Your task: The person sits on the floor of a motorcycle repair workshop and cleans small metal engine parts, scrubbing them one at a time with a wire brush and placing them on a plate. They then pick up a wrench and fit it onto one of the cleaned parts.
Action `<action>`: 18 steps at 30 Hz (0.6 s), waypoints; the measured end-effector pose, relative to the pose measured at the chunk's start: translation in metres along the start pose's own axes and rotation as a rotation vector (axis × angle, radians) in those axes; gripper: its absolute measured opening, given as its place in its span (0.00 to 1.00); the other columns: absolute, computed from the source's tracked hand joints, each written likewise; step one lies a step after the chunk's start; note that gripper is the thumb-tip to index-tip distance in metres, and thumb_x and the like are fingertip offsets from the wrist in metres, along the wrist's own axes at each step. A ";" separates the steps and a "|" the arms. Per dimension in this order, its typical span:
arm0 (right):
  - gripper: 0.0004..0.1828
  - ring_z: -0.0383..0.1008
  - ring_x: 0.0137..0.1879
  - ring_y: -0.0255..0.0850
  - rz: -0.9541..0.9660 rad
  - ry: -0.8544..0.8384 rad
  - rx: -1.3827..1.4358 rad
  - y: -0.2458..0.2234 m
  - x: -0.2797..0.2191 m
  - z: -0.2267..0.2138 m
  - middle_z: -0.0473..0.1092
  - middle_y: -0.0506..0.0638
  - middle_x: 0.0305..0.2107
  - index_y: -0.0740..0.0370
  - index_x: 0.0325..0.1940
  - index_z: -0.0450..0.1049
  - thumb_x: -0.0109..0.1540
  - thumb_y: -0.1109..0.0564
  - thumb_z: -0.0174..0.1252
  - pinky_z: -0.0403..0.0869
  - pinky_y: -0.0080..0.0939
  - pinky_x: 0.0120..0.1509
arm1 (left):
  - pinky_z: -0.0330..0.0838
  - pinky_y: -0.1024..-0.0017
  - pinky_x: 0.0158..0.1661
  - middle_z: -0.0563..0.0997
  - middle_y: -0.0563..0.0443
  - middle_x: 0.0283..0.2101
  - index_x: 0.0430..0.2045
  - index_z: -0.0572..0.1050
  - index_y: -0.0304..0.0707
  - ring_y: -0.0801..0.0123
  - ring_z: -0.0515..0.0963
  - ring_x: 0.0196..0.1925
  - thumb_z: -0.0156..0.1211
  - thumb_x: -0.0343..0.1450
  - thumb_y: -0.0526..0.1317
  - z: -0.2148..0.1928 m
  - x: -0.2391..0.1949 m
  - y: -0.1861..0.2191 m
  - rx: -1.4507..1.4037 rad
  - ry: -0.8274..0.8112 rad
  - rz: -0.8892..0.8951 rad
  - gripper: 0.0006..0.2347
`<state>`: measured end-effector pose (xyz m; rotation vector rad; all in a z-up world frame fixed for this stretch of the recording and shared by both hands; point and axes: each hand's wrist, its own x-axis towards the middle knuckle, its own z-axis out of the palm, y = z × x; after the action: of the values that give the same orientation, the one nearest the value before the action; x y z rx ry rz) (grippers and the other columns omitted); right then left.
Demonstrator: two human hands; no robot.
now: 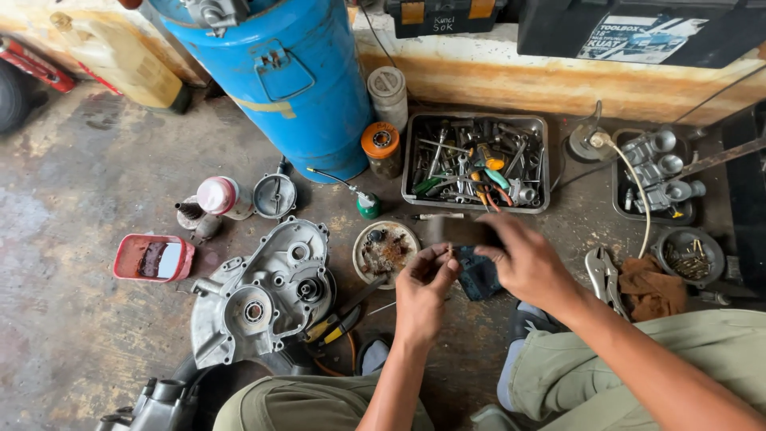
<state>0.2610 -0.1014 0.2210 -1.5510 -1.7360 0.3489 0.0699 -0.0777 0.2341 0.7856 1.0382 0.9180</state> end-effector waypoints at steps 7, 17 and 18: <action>0.24 0.77 0.52 0.65 0.140 -0.052 -0.094 0.041 -0.004 0.005 0.74 0.66 0.42 0.63 0.62 0.69 0.62 0.57 0.59 0.75 0.61 0.57 | 0.81 0.74 0.43 0.84 0.43 0.37 0.50 0.77 0.21 0.69 0.82 0.38 0.67 0.70 0.30 -0.011 0.007 -0.023 -0.120 0.019 -0.008 0.16; 0.27 0.75 0.53 0.69 0.155 -0.102 -0.100 0.055 0.002 0.008 0.74 0.70 0.44 0.66 0.63 0.69 0.60 0.59 0.63 0.74 0.65 0.59 | 0.78 0.63 0.42 0.80 0.36 0.37 0.49 0.76 0.20 0.61 0.79 0.40 0.61 0.73 0.32 -0.030 0.022 -0.029 -0.117 0.104 0.019 0.12; 0.26 0.76 0.53 0.69 0.141 -0.088 -0.047 0.057 0.005 0.014 0.74 0.70 0.43 0.66 0.63 0.68 0.62 0.56 0.63 0.74 0.64 0.59 | 0.79 0.70 0.40 0.79 0.37 0.39 0.49 0.75 0.18 0.62 0.79 0.39 0.61 0.72 0.28 -0.024 0.026 -0.036 -0.276 0.109 -0.040 0.13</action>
<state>0.2921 -0.0798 0.1763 -1.7203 -1.7156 0.4558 0.0622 -0.0665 0.1854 0.4878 0.9915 1.0527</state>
